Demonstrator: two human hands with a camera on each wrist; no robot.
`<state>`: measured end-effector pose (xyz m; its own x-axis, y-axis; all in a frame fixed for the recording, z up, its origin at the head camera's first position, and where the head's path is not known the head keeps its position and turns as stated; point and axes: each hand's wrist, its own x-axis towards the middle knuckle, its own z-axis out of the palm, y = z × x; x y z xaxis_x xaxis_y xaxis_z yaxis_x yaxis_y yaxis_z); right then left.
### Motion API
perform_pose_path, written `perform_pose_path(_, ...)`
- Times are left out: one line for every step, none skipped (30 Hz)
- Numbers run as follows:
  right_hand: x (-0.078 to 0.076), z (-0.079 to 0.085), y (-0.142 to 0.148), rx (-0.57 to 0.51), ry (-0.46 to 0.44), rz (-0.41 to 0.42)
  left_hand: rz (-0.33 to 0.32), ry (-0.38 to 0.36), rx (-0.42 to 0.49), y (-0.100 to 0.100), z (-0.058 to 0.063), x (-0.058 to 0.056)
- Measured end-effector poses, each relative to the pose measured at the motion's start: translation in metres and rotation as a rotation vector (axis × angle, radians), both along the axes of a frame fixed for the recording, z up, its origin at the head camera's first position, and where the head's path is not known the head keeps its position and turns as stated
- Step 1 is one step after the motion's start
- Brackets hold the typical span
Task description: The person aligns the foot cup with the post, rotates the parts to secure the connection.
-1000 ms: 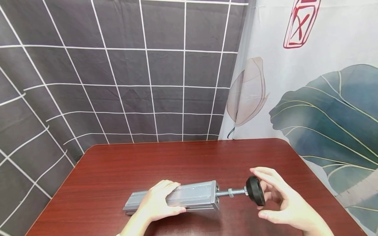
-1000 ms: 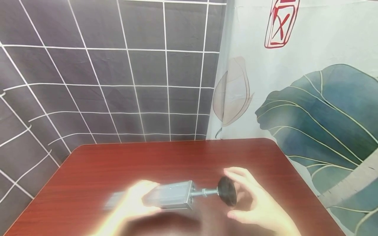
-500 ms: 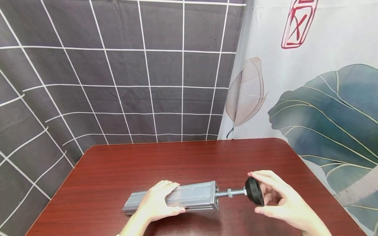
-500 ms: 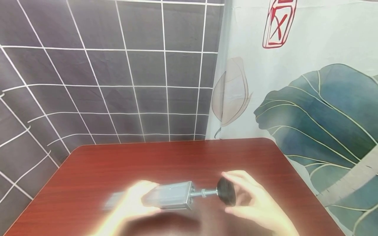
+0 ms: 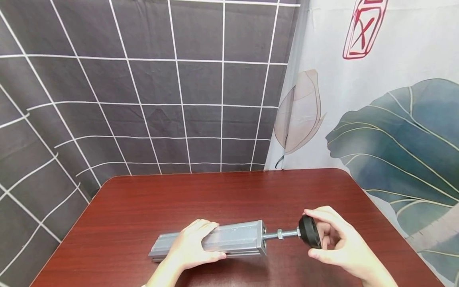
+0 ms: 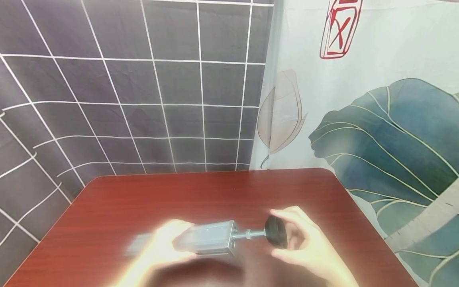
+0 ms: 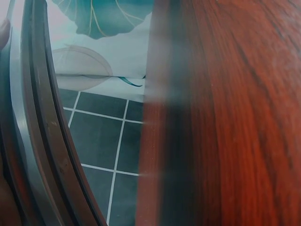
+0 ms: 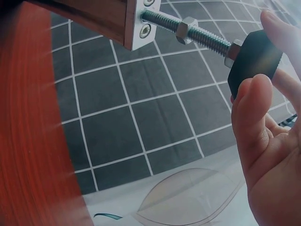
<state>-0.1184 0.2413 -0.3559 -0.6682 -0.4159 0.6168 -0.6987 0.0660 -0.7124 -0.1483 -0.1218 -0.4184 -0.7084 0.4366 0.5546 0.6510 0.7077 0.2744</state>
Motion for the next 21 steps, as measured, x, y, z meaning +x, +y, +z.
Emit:
perform_pose_path(0.0, 0.0, 0.0001, 0.001, 0.006, 0.006, 0.002, -0.001, -0.001, 0.0001, 0.0001, -0.0001)
perform_pose_path(0.0001, 0.0001, 0.0001, 0.006, 0.009, 0.007, 0.004, -0.003, -0.001, 0.0002, 0.0002, -0.0001)
perform_pose_path(0.0003, 0.0002, 0.0001, 0.014, 0.011, 0.002, 0.003, -0.003, 0.0, 0.0003, 0.0004, -0.0001)
perform_pose_path(0.0005, 0.0003, 0.0001, 0.025, 0.014, -0.009, 0.003, -0.003, 0.002, 0.0005, 0.0005, 0.0001)
perform_pose_path(0.0007, 0.0005, 0.0001, 0.042, 0.018, -0.022, 0.002, -0.005, 0.003, 0.0007, 0.0007, 0.0003)
perform_pose_path(0.0011, 0.0006, 0.0002, 0.06, 0.018, -0.037, 0.001, -0.005, 0.002, 0.0008, 0.0007, 0.0004)
perform_pose_path(0.0014, 0.001, 0.0002, 0.077, 0.016, -0.053, -0.001, -0.005, 0.002, 0.001, 0.0008, 0.0006)
perform_pose_path(0.0017, 0.0012, 0.0003, 0.092, 0.014, -0.062, -0.002, -0.005, -0.001, 0.0011, 0.0007, 0.0008)
perform_pose_path(0.0018, 0.0014, 0.0003, 0.105, 0.013, -0.07, -0.002, -0.004, -0.003, 0.0012, 0.0006, 0.001)
perform_pose_path(0.0018, 0.0016, 0.0002, 0.117, 0.014, -0.075, -0.002, -0.002, -0.005, 0.0013, 0.0004, 0.0011)
perform_pose_path(0.0019, 0.0018, 0.0002, 0.124, 0.014, -0.075, -0.003, -0.001, -0.007, 0.0013, 0.0002, 0.0011)
perform_pose_path(0.002, 0.002, 0.0002, 0.125, 0.013, -0.073, -0.004, 0.001, -0.007, 0.0013, 0.0, 0.0011)
perform_pose_path(0.002, 0.0021, 0.0001, 0.126, 0.014, -0.071, -0.005, 0.002, -0.007, 0.0014, -0.0001, 0.001)
perform_pose_path(0.0021, 0.0022, 0.0001, 0.124, 0.013, -0.069, -0.006, 0.004, -0.006, 0.0014, -0.0003, 0.0009)
perform_pose_path(0.0022, 0.0024, 0.0002, 0.123, 0.012, -0.069, -0.006, 0.005, -0.005, 0.0015, -0.0005, 0.0008)
perform_pose_path(0.0023, 0.0024, 0.0002, 0.12, 0.013, -0.07, -0.007, 0.004, -0.003, 0.0015, -0.0005, 0.0007)
perform_pose_path(0.0024, 0.0024, 0.0002, 0.119, 0.015, -0.074, -0.005, 0.002, -0.002, 0.0015, -0.0006, 0.0006)
perform_pose_path(0.0024, 0.0024, 0.0002, 0.12, 0.02, -0.081, -0.003, 0.0, -0.001, 0.0016, -0.0006, 0.0006)
perform_pose_path(0.0026, 0.0024, 0.0001, 0.122, 0.026, -0.089, -0.001, -0.003, 0.0, 0.0017, -0.0006, 0.0006)
perform_pose_path(0.0029, 0.0024, -0.0001, 0.128, 0.029, -0.103, 0.001, -0.005, 0.0, 0.0018, -0.0005, 0.0006)
perform_pose_path(0.003, 0.0026, -0.0004, 0.131, 0.037, -0.12, 0.005, -0.008, 0.0, 0.0018, -0.0003, 0.0007)
